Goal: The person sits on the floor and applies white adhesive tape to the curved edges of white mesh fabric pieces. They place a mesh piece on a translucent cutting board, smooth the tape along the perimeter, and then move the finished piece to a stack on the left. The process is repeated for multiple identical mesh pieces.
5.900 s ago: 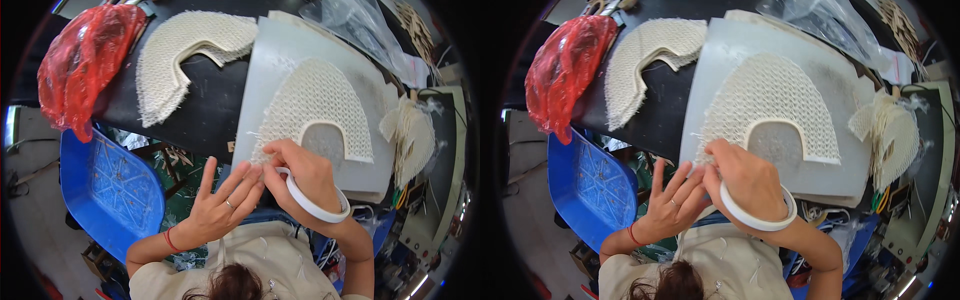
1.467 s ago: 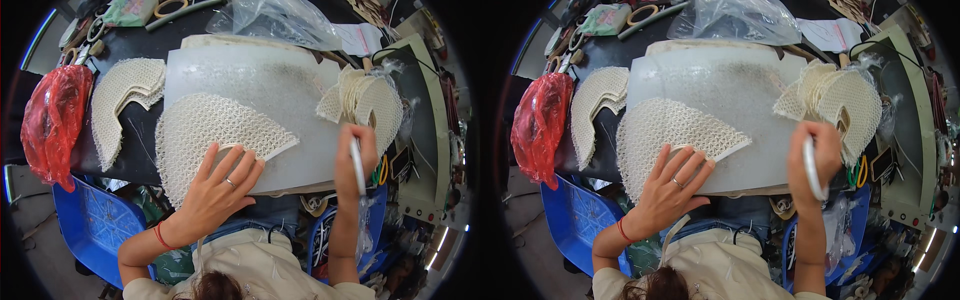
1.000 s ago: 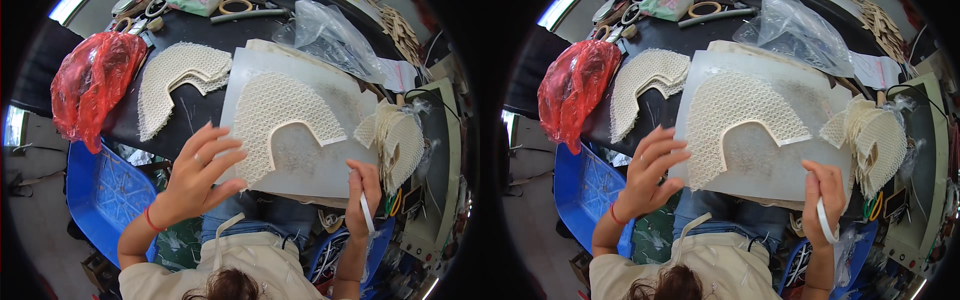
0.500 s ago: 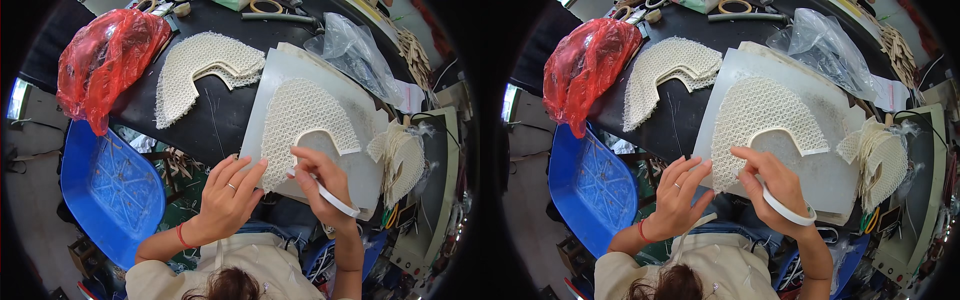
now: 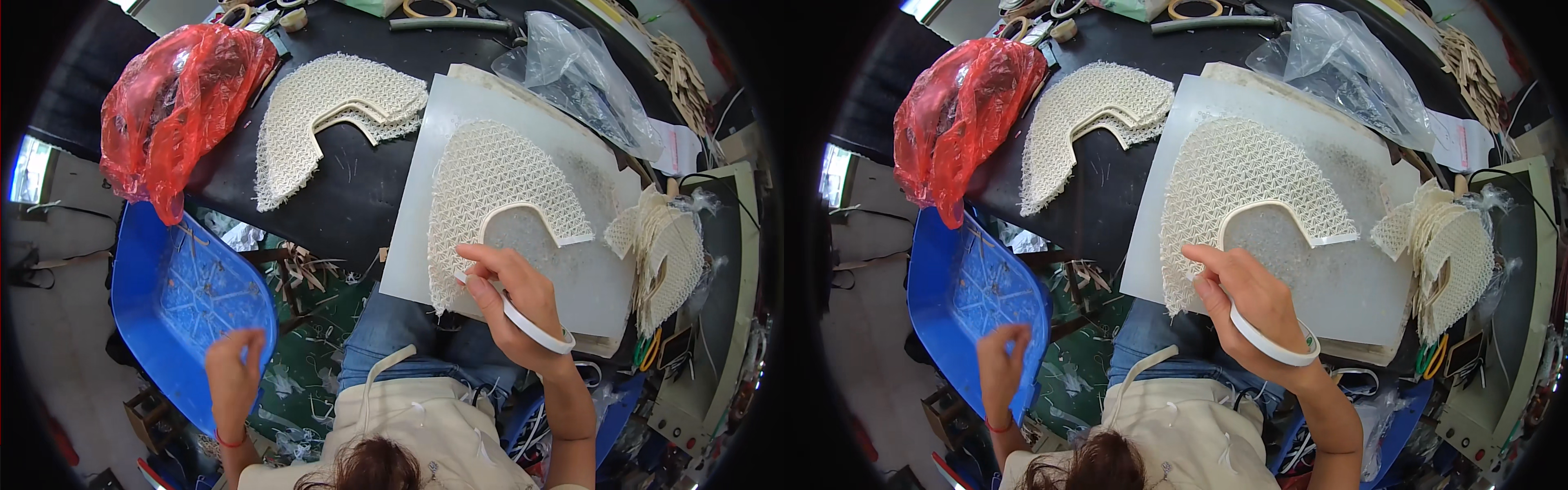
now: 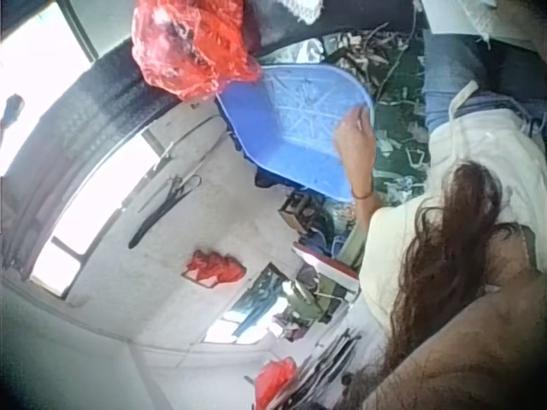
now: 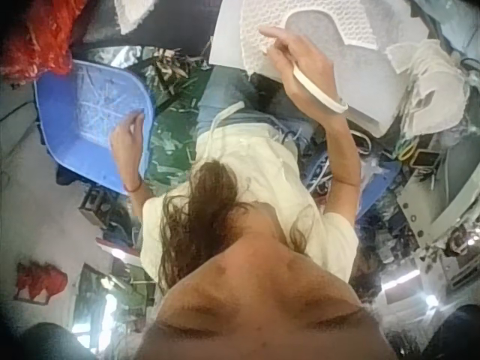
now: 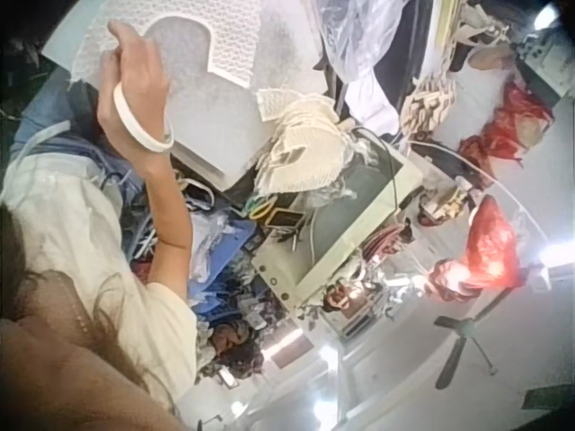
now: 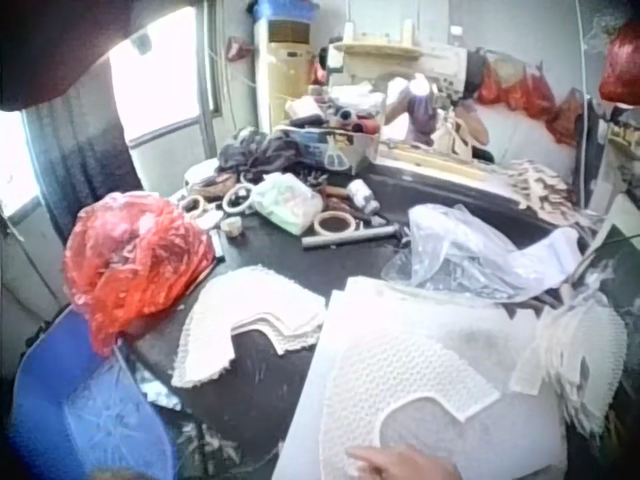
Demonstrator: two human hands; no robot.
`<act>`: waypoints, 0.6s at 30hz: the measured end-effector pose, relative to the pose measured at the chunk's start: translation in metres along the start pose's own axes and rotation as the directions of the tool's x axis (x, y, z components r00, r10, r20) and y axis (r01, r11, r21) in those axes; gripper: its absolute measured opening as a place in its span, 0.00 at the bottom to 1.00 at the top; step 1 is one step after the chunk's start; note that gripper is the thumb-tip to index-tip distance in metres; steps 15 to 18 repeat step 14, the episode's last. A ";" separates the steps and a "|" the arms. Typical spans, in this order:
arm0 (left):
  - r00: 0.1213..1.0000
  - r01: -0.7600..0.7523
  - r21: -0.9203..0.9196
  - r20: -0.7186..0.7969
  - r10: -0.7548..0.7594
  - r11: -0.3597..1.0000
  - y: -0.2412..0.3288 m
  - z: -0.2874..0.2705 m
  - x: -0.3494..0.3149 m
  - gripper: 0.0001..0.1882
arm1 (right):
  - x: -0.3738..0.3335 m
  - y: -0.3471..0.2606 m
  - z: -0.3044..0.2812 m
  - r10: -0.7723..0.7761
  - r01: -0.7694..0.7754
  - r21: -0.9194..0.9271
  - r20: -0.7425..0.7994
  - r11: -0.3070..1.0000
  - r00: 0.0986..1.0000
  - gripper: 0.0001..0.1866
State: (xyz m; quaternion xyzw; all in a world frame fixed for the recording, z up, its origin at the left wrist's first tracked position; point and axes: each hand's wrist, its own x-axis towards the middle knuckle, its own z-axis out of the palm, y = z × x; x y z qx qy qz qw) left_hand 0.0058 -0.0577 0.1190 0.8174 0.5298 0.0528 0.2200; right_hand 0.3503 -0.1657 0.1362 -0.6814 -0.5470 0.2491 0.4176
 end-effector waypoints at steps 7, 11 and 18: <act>0.909 -0.210 0.122 -0.342 0.240 0.970 0.046 0.008 0.010 0.14 | 0.000 -0.002 -0.009 0.093 -0.093 0.178 0.009 0.980 0.996 0.17; 0.665 -0.733 -0.079 -0.288 0.689 0.675 0.120 0.043 0.036 0.21 | 0.005 -0.010 -0.015 0.084 -0.092 0.082 0.094 0.992 0.992 0.17; 0.617 -0.784 -0.044 -0.159 0.770 0.619 0.127 0.068 0.047 0.24 | 0.007 -0.012 -0.015 0.091 -0.097 0.033 0.158 0.995 0.983 0.16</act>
